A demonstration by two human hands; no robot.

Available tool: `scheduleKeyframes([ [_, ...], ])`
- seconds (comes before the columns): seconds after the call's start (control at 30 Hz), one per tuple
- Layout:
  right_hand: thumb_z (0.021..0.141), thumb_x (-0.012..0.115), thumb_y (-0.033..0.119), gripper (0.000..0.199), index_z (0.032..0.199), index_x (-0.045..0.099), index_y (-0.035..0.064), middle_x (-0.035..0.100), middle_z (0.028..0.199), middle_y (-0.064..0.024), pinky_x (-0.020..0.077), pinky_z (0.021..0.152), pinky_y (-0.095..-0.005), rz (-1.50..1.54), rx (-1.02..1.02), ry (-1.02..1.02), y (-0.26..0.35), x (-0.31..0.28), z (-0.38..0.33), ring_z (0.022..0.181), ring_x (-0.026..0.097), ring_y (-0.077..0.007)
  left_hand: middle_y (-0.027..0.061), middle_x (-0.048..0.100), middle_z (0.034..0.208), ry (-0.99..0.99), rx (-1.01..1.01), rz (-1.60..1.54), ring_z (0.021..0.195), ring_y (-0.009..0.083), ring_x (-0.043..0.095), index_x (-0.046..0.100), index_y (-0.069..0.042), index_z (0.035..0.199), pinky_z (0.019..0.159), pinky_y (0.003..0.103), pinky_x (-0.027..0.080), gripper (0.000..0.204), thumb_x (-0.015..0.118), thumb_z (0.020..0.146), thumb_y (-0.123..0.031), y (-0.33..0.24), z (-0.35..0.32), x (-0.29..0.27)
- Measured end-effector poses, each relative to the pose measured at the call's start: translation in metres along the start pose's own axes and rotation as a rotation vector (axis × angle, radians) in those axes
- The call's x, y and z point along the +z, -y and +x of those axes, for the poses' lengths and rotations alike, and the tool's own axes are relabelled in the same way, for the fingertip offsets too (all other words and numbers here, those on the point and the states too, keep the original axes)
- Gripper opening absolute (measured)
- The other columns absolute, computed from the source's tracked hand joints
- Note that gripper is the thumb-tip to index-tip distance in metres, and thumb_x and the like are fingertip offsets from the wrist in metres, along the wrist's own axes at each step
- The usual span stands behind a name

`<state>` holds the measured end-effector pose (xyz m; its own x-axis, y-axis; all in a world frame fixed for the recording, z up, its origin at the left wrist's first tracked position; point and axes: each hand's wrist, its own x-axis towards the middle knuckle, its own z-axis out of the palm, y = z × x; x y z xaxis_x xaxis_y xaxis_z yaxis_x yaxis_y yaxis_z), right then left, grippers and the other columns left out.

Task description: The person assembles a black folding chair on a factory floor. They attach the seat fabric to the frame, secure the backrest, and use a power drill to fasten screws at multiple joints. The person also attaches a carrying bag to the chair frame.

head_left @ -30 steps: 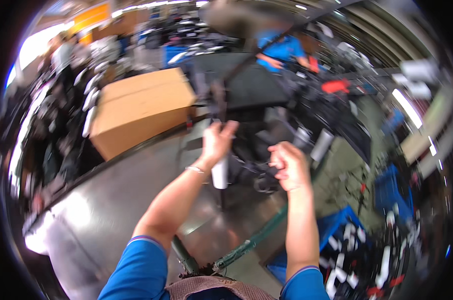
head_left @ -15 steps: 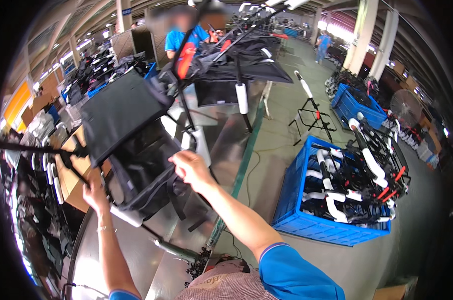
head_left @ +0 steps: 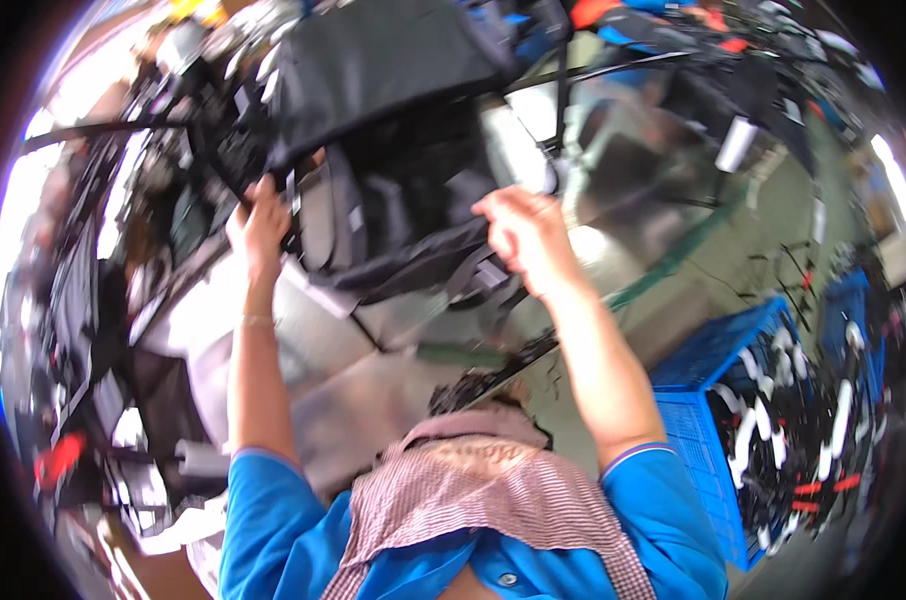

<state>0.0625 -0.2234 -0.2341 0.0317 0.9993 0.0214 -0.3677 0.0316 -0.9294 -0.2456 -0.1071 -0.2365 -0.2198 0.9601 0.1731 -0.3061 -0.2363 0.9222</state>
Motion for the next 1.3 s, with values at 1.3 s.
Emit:
scheduleKeyframes([
  [1.3, 0.091, 0.059, 0.007, 0.010, 0.095, 0.059, -0.0020, 0.052, 0.063, 0.0021, 0.0363, 0.046, -0.0202, -0.363, -0.320, 0.091, 0.014, 0.105, 0.017, 0.049, 0.046, -0.0047, -0.0005, 0.064, 0.081, 0.126, 0.353, 0.664, 0.068, 0.0061, 0.058, 0.063, -0.005, 0.094, 0.056, 0.020, 0.043, 0.021, 0.068, 0.079, -0.017, -0.238, 0.116, -0.044],
])
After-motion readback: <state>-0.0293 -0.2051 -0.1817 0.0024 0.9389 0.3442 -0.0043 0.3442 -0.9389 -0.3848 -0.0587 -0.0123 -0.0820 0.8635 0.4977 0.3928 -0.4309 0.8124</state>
